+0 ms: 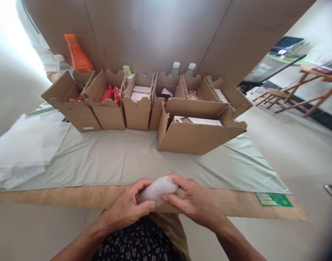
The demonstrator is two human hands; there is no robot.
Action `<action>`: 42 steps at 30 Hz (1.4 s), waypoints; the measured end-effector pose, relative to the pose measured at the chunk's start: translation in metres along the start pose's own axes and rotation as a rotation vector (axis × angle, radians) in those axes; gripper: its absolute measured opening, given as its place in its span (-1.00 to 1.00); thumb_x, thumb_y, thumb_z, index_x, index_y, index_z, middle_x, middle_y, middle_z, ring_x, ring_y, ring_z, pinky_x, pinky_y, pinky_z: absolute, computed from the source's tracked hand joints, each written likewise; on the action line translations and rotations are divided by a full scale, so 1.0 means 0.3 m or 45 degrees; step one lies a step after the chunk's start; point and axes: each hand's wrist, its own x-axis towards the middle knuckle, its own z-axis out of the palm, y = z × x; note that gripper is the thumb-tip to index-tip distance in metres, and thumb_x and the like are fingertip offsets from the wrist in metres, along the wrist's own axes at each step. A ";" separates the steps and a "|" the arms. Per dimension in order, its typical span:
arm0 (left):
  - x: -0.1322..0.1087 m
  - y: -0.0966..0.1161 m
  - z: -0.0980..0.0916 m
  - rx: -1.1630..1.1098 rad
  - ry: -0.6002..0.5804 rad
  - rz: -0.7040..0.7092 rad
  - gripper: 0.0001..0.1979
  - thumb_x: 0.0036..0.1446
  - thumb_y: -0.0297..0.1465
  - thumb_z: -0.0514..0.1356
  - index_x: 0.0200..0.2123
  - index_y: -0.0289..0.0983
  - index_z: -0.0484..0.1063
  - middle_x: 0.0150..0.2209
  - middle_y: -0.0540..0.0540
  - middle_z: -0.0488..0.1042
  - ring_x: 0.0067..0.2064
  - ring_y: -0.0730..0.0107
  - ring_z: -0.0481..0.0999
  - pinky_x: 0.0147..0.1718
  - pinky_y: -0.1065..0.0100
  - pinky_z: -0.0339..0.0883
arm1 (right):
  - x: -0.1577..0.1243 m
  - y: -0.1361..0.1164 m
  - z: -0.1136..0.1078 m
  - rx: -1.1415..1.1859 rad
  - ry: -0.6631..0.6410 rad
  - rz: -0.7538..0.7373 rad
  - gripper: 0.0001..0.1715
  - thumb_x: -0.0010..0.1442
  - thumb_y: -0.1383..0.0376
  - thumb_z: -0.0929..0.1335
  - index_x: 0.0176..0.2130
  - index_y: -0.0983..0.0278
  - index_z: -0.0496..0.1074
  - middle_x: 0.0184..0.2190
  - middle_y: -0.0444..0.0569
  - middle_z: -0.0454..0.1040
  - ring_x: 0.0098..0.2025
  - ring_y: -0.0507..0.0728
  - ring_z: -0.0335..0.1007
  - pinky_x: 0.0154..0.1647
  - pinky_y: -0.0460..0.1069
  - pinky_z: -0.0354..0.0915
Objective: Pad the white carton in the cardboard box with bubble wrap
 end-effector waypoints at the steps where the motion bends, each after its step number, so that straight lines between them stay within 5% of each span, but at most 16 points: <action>1: 0.006 0.019 -0.018 0.005 0.015 0.077 -0.47 0.13 -0.25 0.28 0.17 -0.23 0.42 0.11 -0.19 0.56 0.10 0.05 0.54 0.09 0.13 0.41 | -0.005 -0.008 -0.034 0.004 0.064 -0.027 -0.90 0.23 0.26 0.44 -0.23 0.22 0.53 -0.38 -0.13 0.56 -0.36 0.07 0.44 -0.33 -0.08 0.33; 7: 0.184 0.245 -0.089 0.601 0.482 0.916 -0.37 0.25 -0.34 0.25 0.36 -0.20 0.22 0.34 -0.25 0.36 0.37 0.02 0.32 0.35 -0.02 0.19 | 0.017 -0.112 -0.302 0.210 0.965 -0.197 -0.75 0.10 0.16 0.57 -0.18 0.06 0.61 -0.29 -0.09 0.60 -0.30 0.18 0.50 -0.26 0.10 0.45; 10: 0.346 0.327 -0.092 0.850 0.551 1.169 -0.35 0.20 -0.43 0.25 0.35 -0.28 0.22 0.33 -0.26 0.38 0.45 -0.03 0.18 0.39 -0.09 0.13 | 0.120 -0.173 -0.407 0.267 1.153 -0.410 -0.67 -0.04 0.22 0.62 -0.23 0.13 0.60 -0.30 -0.06 0.56 -0.33 0.16 0.46 -0.32 0.11 0.41; 15: 0.477 0.302 -0.095 1.063 0.626 1.158 -0.84 0.24 -0.51 0.19 -0.16 -0.32 0.57 0.12 -0.29 0.55 0.34 -0.17 0.35 0.28 -0.17 0.22 | 0.319 -0.166 -0.478 0.317 0.975 -0.381 -0.60 -0.10 0.23 0.60 -0.27 0.29 0.52 -0.34 -0.02 0.54 -0.36 0.10 0.44 -0.46 0.00 0.35; 19: 0.459 0.253 -0.088 0.999 0.711 1.140 -0.79 0.33 -0.48 0.14 -0.30 -0.32 0.58 0.13 -0.35 0.50 0.21 -0.08 0.46 0.14 -0.06 0.38 | 0.403 -0.144 -0.464 0.006 0.772 -0.076 -0.73 0.01 0.26 0.54 -0.32 0.30 0.45 -0.42 -0.07 0.50 -0.43 0.08 0.41 -0.49 -0.03 0.35; 24: 0.466 0.238 -0.067 0.930 0.755 1.120 -0.78 0.33 -0.47 0.13 -0.30 -0.31 0.58 0.12 -0.35 0.47 0.14 -0.01 0.47 0.05 -0.02 0.44 | 0.461 -0.189 -0.412 -0.847 0.580 0.130 -0.77 0.09 0.25 0.47 -0.43 0.28 0.37 -0.47 -0.06 0.45 -0.37 0.16 0.43 -0.36 -0.01 0.29; 28: 0.477 0.233 -0.061 0.924 0.792 1.108 -0.78 0.33 -0.47 0.13 -0.30 -0.30 0.57 0.11 -0.35 0.45 0.11 0.02 0.47 0.03 0.00 0.44 | 0.519 -0.228 -0.362 -1.289 0.424 0.171 -0.73 0.16 0.26 0.41 -0.15 0.35 0.46 -0.28 0.12 0.56 -0.18 0.31 0.50 -0.20 0.06 0.31; 31: 0.478 0.230 -0.064 0.932 0.787 1.113 -0.79 0.33 -0.47 0.13 -0.28 -0.30 0.58 0.11 -0.34 0.45 0.12 0.03 0.47 0.03 0.01 0.44 | 0.559 -0.244 -0.331 -1.297 0.379 0.180 -0.57 0.14 0.31 0.42 0.01 0.37 0.42 -0.20 0.15 0.58 -0.14 0.33 0.53 -0.17 0.07 0.35; 37: 0.486 0.225 -0.065 0.903 0.799 1.123 -0.79 0.34 -0.44 0.13 -0.27 -0.28 0.58 0.12 -0.31 0.45 0.10 0.04 0.45 0.03 -0.02 0.43 | 0.564 -0.242 -0.342 -0.569 0.272 0.480 -0.83 0.15 0.29 0.42 -0.23 0.32 0.44 -0.47 -0.05 0.51 -0.50 0.09 0.44 -0.51 -0.07 0.30; 42: 0.491 0.224 -0.058 0.902 0.827 1.158 -0.79 0.33 -0.45 0.14 -0.29 -0.29 0.58 0.08 -0.33 0.47 0.06 0.05 0.47 -0.01 0.02 0.44 | 0.536 -0.254 -0.364 -1.076 0.133 0.451 -0.83 0.13 0.21 0.43 -0.37 0.27 0.47 -0.46 -0.03 0.52 -0.38 0.15 0.48 -0.44 -0.04 0.26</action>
